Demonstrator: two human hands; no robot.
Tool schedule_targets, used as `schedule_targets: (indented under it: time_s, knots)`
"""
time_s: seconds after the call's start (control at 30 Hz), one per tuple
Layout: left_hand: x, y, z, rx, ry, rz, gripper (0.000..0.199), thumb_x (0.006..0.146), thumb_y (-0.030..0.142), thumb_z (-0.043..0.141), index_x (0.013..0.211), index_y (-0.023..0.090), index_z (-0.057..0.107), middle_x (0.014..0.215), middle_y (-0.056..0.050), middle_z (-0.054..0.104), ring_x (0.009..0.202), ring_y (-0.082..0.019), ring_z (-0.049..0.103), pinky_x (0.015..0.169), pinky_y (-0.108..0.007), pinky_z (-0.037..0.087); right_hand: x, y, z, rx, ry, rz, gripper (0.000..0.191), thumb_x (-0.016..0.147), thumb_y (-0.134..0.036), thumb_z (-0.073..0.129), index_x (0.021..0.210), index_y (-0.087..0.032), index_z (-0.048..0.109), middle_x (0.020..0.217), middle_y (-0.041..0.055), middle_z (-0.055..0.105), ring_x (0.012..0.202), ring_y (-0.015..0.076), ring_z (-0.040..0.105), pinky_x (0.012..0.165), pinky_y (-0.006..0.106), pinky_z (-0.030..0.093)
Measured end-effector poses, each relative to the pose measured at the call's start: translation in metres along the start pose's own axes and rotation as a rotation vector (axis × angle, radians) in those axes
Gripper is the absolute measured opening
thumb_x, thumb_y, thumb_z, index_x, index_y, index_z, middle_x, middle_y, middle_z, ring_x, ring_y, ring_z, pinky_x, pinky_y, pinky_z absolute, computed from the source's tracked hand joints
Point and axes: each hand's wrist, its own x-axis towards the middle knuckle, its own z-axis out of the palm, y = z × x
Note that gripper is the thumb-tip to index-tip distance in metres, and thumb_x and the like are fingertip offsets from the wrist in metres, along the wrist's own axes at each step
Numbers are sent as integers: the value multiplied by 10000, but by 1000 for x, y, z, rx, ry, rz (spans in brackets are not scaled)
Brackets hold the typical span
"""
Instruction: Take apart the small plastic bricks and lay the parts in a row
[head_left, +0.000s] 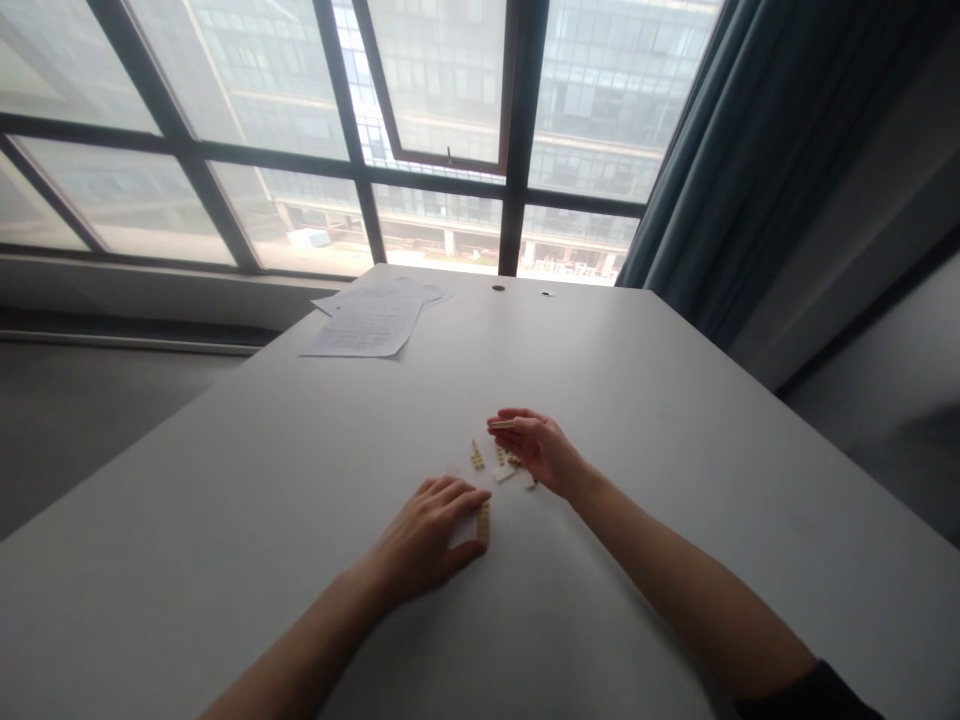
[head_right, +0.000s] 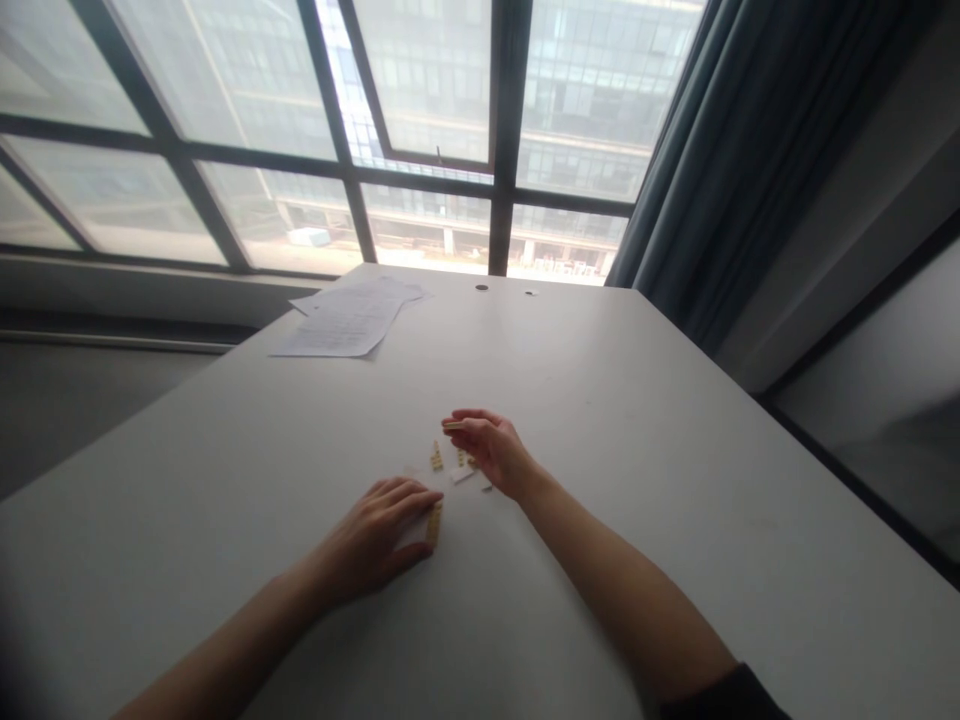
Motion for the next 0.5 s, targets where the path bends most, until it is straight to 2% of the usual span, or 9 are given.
schedule_targets:
  time_s: [0.07, 0.13, 0.17, 0.23, 0.37, 0.43, 0.5]
  knots:
    - [0, -2, 1, 1, 11, 6, 428, 779, 320, 643, 1186, 221, 556, 1086, -95, 636, 1015, -246, 565, 922, -406, 430, -9, 0, 1, 232, -14, 67, 269, 767, -342, 576, 974, -178, 625, 989, 76, 715, 980, 199, 650, 946, 399, 455]
    - [-1, -2, 2, 5, 21, 11, 428, 777, 321, 643, 1184, 221, 558, 1081, -96, 638, 1010, -245, 569, 919, -403, 431, -19, -2, 1, 260, -20, 68, 276, 770, -343, 579, 987, -178, 618, 983, 79, 714, 981, 201, 651, 946, 404, 458]
    - [-1, -2, 2, 6, 26, 12, 428, 775, 323, 645, 1181, 221, 559, 1080, -96, 638, 1010, -244, 569, 918, -401, 430, -24, -3, 0, 199, -20, 40, 288, 762, -341, 593, 998, -179, 614, 983, 79, 712, 977, 205, 651, 936, 409, 465]
    - [-1, -2, 3, 3, 32, 3, 408, 771, 330, 650, 1155, 219, 567, 1076, -92, 639, 1013, -241, 566, 917, -395, 427, -36, -4, -2, -87, -30, -73, 323, 717, -314, 651, 1013, -188, 617, 998, 76, 703, 972, 216, 645, 917, 416, 471]
    - [0, 1, 2, -5, 16, -44, 336, 764, 358, 665, 1050, 204, 579, 1055, -77, 635, 1004, -235, 553, 903, -379, 419, -60, 5, -5, -880, -125, -383, 432, 644, -217, 706, 1069, -207, 633, 1042, 75, 684, 1038, 246, 587, 952, 422, 428]
    - [0, 1, 0, -2, 6, -51, 334, 765, 373, 666, 1036, 202, 573, 1057, -74, 629, 1008, -237, 545, 902, -380, 412, -67, 13, -4, -1090, -181, -479, 462, 654, -209, 694, 1109, -197, 620, 1044, 83, 684, 1058, 256, 569, 965, 422, 407]
    - [0, 0, 0, 7, -2, -43, 364, 771, 382, 662, 1076, 210, 566, 1074, -72, 620, 1024, -239, 535, 911, -386, 402, -70, 20, -2, -1178, -214, -519, 462, 671, -220, 687, 1125, -186, 609, 1048, 89, 685, 1059, 257, 566, 971, 415, 392]
